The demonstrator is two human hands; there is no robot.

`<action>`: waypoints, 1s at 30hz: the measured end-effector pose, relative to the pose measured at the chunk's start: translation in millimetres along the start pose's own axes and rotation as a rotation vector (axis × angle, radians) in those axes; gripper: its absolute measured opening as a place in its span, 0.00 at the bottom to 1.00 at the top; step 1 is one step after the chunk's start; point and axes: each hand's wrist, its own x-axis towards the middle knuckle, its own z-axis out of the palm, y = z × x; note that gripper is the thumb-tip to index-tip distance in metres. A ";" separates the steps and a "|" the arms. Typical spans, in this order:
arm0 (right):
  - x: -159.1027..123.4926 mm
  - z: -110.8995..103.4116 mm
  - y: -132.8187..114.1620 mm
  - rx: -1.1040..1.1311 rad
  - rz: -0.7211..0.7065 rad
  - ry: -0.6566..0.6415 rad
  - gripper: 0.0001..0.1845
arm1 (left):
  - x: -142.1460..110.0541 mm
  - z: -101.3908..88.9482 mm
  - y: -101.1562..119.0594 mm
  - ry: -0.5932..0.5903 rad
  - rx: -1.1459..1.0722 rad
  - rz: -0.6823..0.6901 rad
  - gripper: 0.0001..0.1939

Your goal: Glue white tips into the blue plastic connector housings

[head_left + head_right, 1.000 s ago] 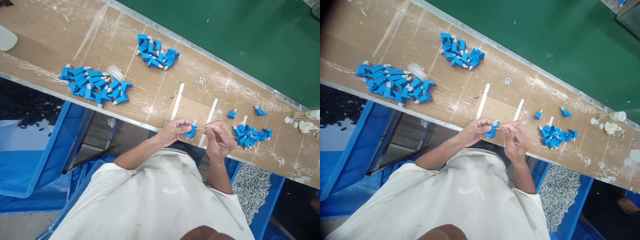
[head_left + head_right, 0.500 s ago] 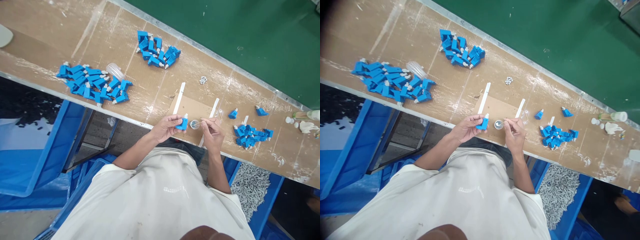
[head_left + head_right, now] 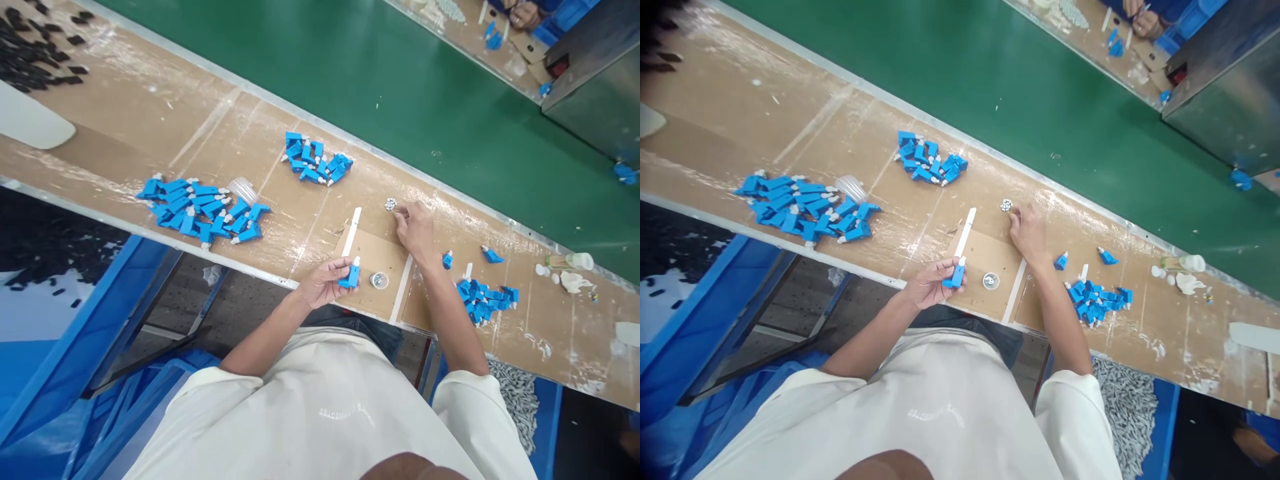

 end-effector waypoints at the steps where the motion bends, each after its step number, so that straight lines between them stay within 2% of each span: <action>1: 3.7 2.1 -0.1 -0.013 -0.030 -0.018 0.10 | 0.5 -0.5 -0.9 -0.010 0.007 0.002 0.22; 8: 11.8 1.1 -1.4 -0.087 -0.118 -0.124 0.15 | 4.1 -5.8 -3.7 -0.044 0.039 -0.032 0.25; 14: 19.5 -10.6 -12.5 -0.308 -0.120 -0.295 0.12 | 10.3 -8.0 -11.0 -0.056 0.035 -0.009 0.24; 17: 18.9 -20.0 -13.1 -0.298 -0.094 -0.275 0.10 | 16.7 -11.6 -12.4 -0.076 0.030 0.010 0.23; 19: 12.3 -28.8 -12.3 -0.120 -0.073 -0.195 0.08 | 18.9 -11.8 -11.0 -0.074 0.019 0.037 0.22; 21: -2.5 -38.0 -13.7 0.184 -0.011 -0.106 0.08 | 17.4 -8.5 -8.4 -0.062 0.009 0.062 0.23; 23: -25.9 -45.7 -20.2 0.514 0.075 -0.055 0.14 | 12.4 -1.9 -5.2 -0.048 0.019 0.077 0.22; 26: -66.7 -53.2 -40.1 0.872 0.196 -0.045 0.20 | 3.0 11.8 0.0 -0.030 0.071 0.082 0.18; 30: -103.6 -59.1 -68.4 1.106 0.339 -0.079 0.22 | -2.3 32.5 4.2 -0.013 0.140 0.075 0.20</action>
